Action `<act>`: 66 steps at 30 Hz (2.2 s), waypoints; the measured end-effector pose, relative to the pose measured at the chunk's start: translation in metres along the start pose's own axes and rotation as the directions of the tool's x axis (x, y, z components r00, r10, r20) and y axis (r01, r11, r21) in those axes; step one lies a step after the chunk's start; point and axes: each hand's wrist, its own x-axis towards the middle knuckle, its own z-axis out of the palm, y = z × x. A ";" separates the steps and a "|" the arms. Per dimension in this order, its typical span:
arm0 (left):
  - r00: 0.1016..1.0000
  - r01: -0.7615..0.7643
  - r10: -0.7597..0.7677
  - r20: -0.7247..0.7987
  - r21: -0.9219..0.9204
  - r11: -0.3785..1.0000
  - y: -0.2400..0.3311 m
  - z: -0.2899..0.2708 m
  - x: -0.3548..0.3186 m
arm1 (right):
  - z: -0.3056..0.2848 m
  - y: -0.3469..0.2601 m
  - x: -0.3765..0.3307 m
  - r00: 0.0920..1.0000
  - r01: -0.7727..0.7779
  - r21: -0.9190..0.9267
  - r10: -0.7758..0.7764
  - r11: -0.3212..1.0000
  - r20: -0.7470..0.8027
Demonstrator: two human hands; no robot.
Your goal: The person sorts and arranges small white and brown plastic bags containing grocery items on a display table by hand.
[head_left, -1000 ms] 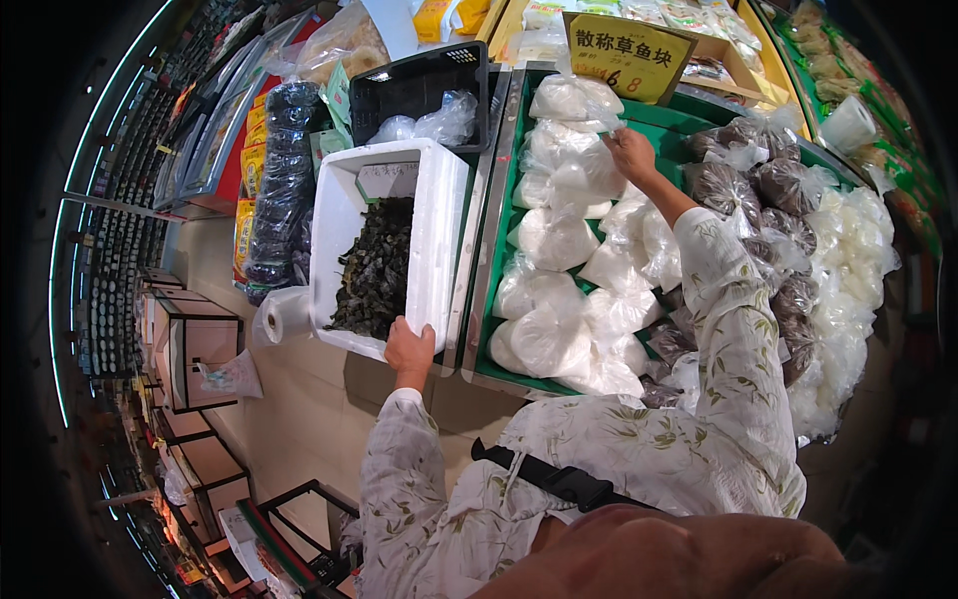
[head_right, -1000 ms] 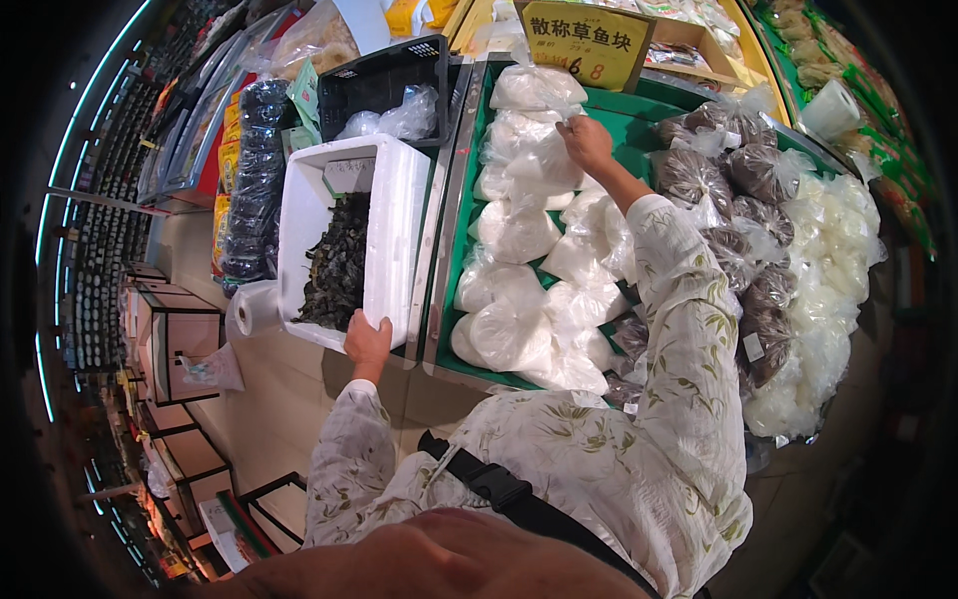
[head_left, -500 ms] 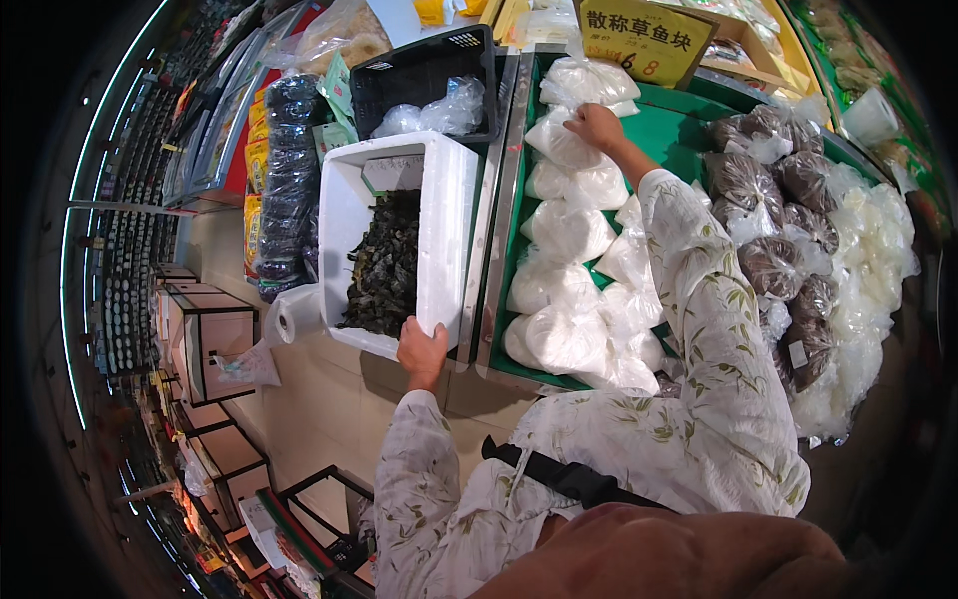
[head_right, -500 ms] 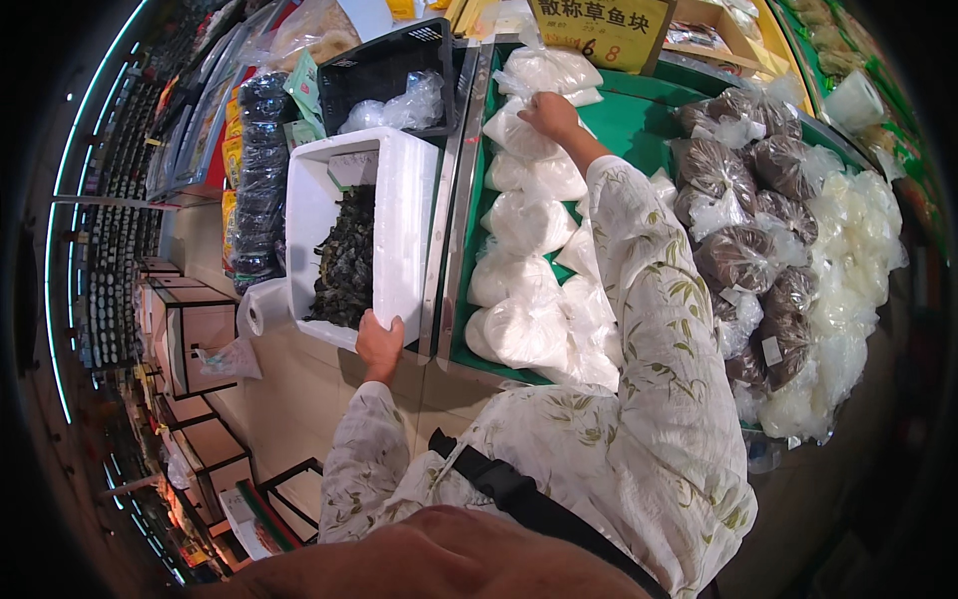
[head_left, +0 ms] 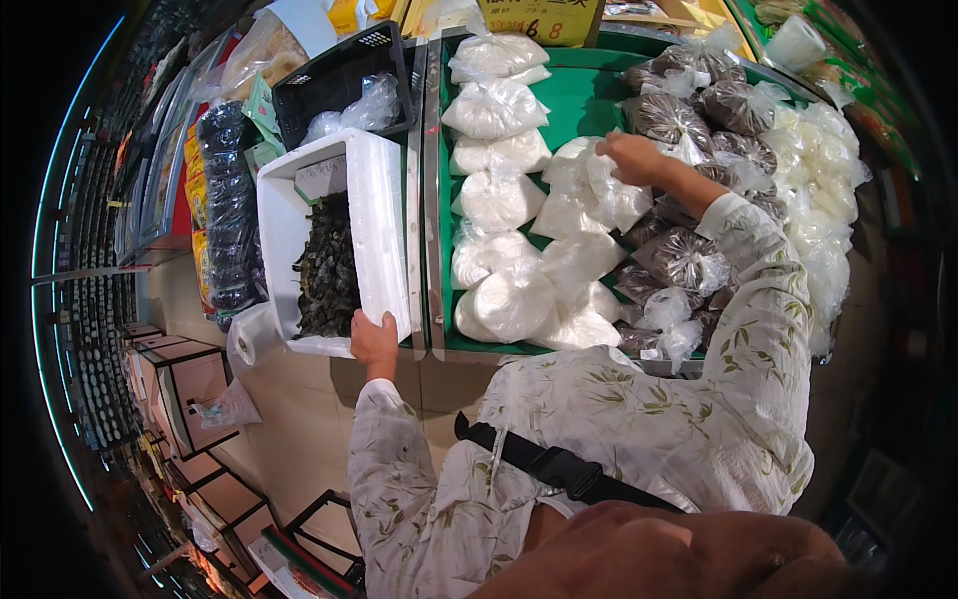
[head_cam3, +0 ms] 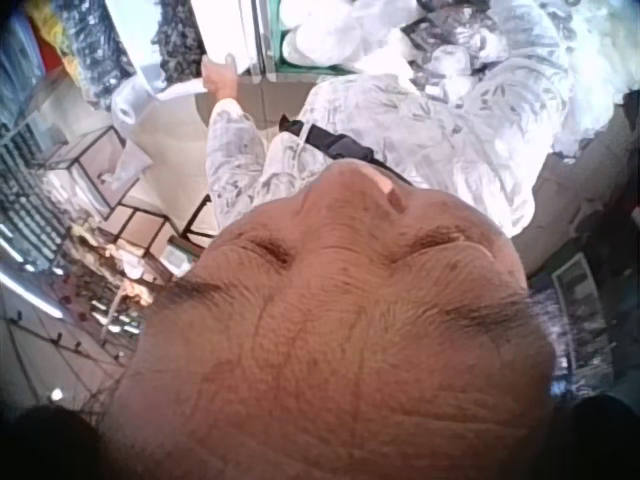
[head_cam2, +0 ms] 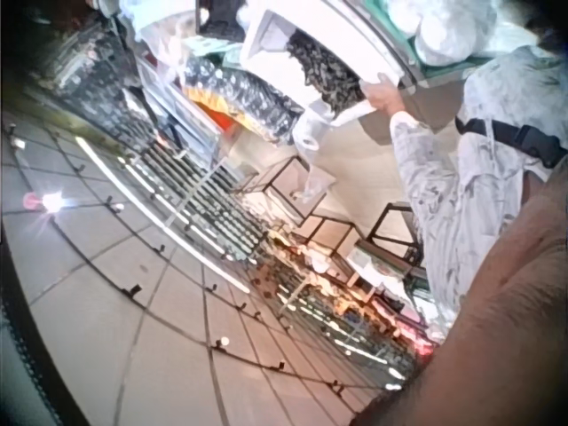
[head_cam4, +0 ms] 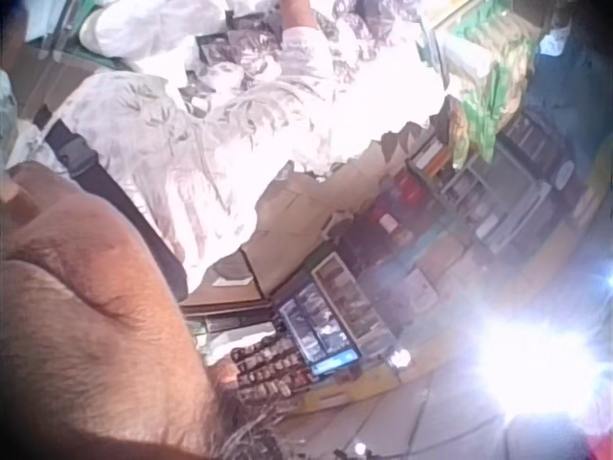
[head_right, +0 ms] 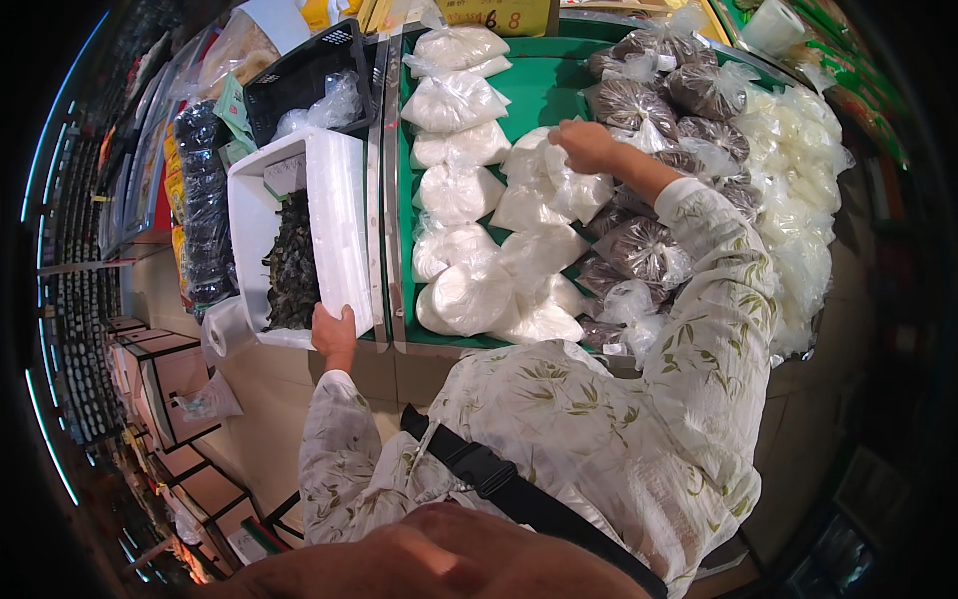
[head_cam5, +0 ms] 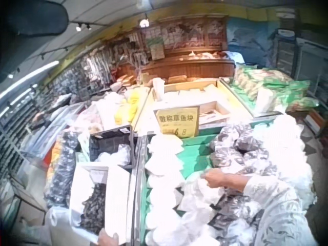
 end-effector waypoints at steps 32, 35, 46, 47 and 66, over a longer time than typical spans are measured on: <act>1.000 0.027 -0.027 -0.009 -0.019 0.999 -0.001 -0.009 -0.003 | 0.036 -0.075 0.091 0.910 0.073 0.906 0.344 0.418 -0.232; 1.000 0.025 -0.026 -0.006 -0.026 0.999 0.000 -0.009 -0.003 | 0.036 -0.094 0.136 0.924 0.192 0.793 0.165 0.579 -0.344; 0.998 0.055 -0.055 0.015 -0.025 0.998 0.003 -0.010 -0.003 | 0.069 -0.123 0.200 0.943 0.019 0.322 0.090 0.947 -0.320; 0.999 0.050 -0.050 0.008 -0.027 0.998 0.003 -0.009 -0.003 | 0.071 -0.126 0.195 0.928 0.022 0.329 0.103 0.944 -0.358; 1.000 0.011 -0.012 -0.017 -0.014 1.000 0.000 -0.005 0.000 | 0.112 0.007 0.044 0.894 -0.403 0.011 0.397 0.915 -0.207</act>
